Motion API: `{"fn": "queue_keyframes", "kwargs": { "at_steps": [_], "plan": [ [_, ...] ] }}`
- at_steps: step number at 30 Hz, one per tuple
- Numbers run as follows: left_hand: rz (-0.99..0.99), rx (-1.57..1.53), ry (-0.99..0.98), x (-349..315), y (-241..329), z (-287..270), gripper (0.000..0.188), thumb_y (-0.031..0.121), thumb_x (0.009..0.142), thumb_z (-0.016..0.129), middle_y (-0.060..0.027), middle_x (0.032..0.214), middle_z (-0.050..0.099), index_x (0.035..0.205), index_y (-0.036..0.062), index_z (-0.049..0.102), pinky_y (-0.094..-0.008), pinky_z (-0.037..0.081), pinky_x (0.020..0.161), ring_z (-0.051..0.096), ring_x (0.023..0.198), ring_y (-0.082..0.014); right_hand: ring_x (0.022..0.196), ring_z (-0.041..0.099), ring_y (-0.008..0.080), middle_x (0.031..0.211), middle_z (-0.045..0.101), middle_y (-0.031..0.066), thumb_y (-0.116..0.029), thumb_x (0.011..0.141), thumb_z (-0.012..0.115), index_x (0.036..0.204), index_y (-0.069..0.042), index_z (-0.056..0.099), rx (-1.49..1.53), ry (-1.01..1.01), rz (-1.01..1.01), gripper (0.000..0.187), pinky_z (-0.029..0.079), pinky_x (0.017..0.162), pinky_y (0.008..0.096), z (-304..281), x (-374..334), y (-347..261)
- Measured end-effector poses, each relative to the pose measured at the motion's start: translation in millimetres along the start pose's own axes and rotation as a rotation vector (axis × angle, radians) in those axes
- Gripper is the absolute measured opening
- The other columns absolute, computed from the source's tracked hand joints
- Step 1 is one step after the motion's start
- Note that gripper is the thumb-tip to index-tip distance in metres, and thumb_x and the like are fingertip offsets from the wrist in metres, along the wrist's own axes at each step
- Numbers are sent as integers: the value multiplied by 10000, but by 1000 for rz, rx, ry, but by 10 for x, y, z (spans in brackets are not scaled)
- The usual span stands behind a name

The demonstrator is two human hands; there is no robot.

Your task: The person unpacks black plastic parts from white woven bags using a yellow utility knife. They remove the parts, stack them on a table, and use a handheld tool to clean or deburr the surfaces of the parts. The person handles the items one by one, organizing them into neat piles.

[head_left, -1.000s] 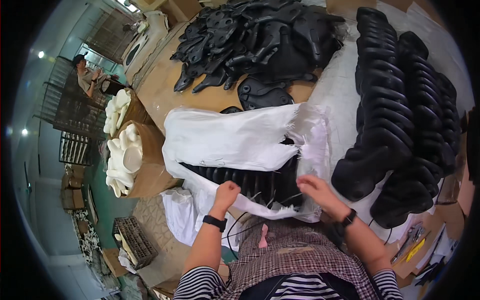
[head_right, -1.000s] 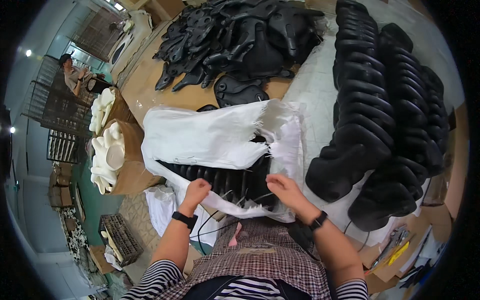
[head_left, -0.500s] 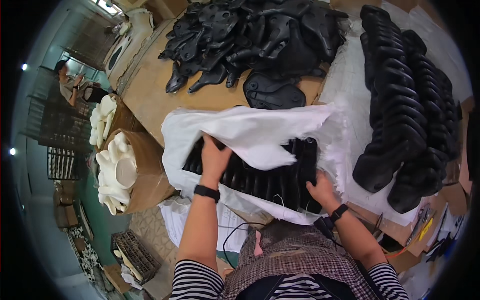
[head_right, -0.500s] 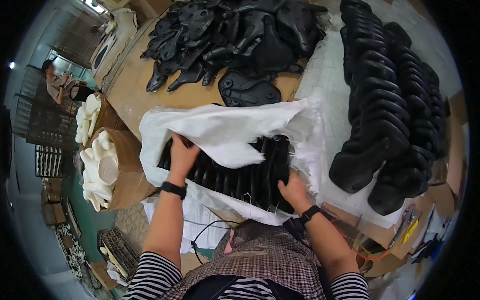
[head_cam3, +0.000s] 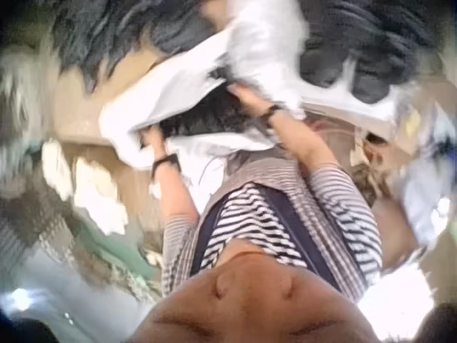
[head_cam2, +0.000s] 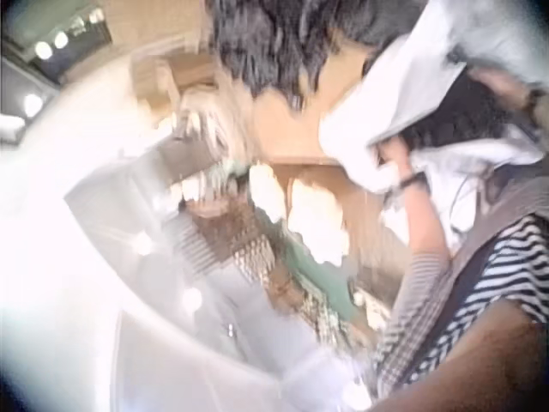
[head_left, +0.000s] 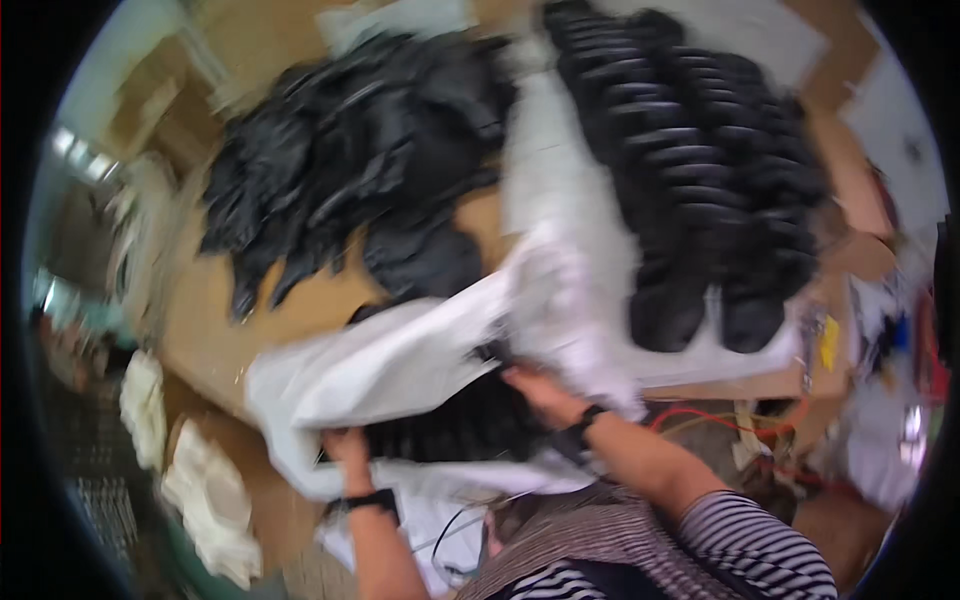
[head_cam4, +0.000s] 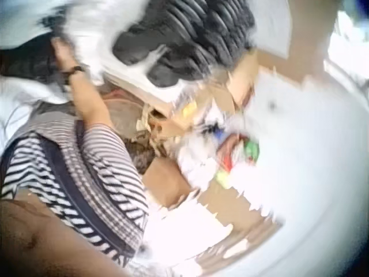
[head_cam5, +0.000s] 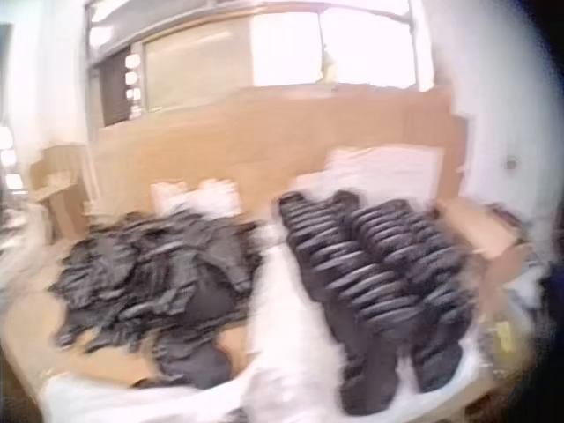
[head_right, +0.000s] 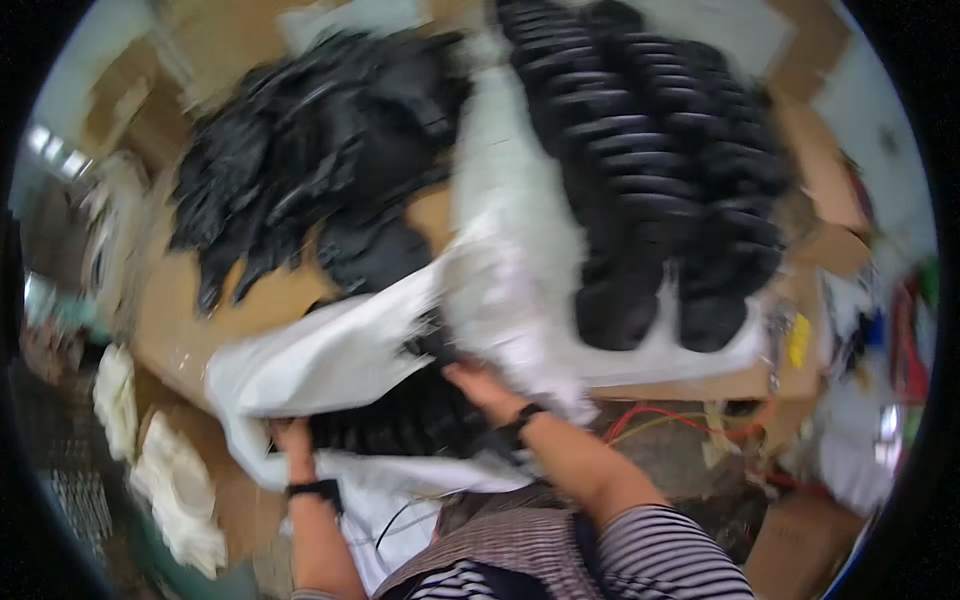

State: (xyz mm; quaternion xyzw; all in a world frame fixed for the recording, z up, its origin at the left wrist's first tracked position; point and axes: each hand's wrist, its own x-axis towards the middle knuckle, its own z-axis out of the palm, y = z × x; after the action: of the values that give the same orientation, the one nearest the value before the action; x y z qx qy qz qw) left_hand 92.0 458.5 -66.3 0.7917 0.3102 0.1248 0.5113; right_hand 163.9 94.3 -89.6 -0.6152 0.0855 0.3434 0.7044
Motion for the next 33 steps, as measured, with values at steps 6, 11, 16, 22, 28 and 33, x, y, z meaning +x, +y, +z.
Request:
{"fn": "queue_keyframes", "kwargs": {
  "at_steps": [6,11,16,22,28,33],
  "plan": [
    [-56,29,-227,29,-136,134,655,-12,633,755,-145,1186,588,1236,-41,503,-363,419,962,559,1071,-260,1212,459,267,1286,504,201,-522,842,588,1346,24,398,-212,-88,-101,767,343,1029,346,42,-44,105],
    [-269,-21,-264,-162,-51,164,718,-18,643,767,-123,1210,564,1287,-24,451,-338,391,970,530,1097,-243,1309,346,296,1409,344,236,-522,782,670,1419,35,223,-235,-103,-153,956,279,1083,357,123,-76,279],
    [-126,134,-349,-90,-220,-3,769,14,623,777,-133,1214,555,1299,-43,414,-327,385,974,525,1097,-248,1299,377,293,1385,399,216,-526,756,709,1428,7,228,-52,-120,-104,984,284,1086,363,233,116,242],
    [-112,228,-368,-361,-382,-190,704,32,593,753,-158,1205,577,1232,-86,482,-362,427,943,568,1054,-263,1314,352,314,1411,358,224,-602,713,703,1440,13,207,-79,-106,-104,1075,281,1086,355,187,-108,466],
    [-120,181,-401,-398,-193,-16,601,10,669,708,-145,1191,582,1227,-73,502,-362,436,930,564,1045,-265,1329,309,262,1448,309,185,-568,764,681,1465,-14,146,23,-219,-52,1041,248,1095,353,30,-263,447],
    [-136,140,-399,-482,-173,-89,515,-34,712,663,-128,1158,588,1204,-82,519,-355,449,904,558,1023,-251,1252,394,251,1385,392,159,-559,715,736,1456,-36,194,171,-260,20,1057,314,1053,360,68,-331,348]
  ]
}}
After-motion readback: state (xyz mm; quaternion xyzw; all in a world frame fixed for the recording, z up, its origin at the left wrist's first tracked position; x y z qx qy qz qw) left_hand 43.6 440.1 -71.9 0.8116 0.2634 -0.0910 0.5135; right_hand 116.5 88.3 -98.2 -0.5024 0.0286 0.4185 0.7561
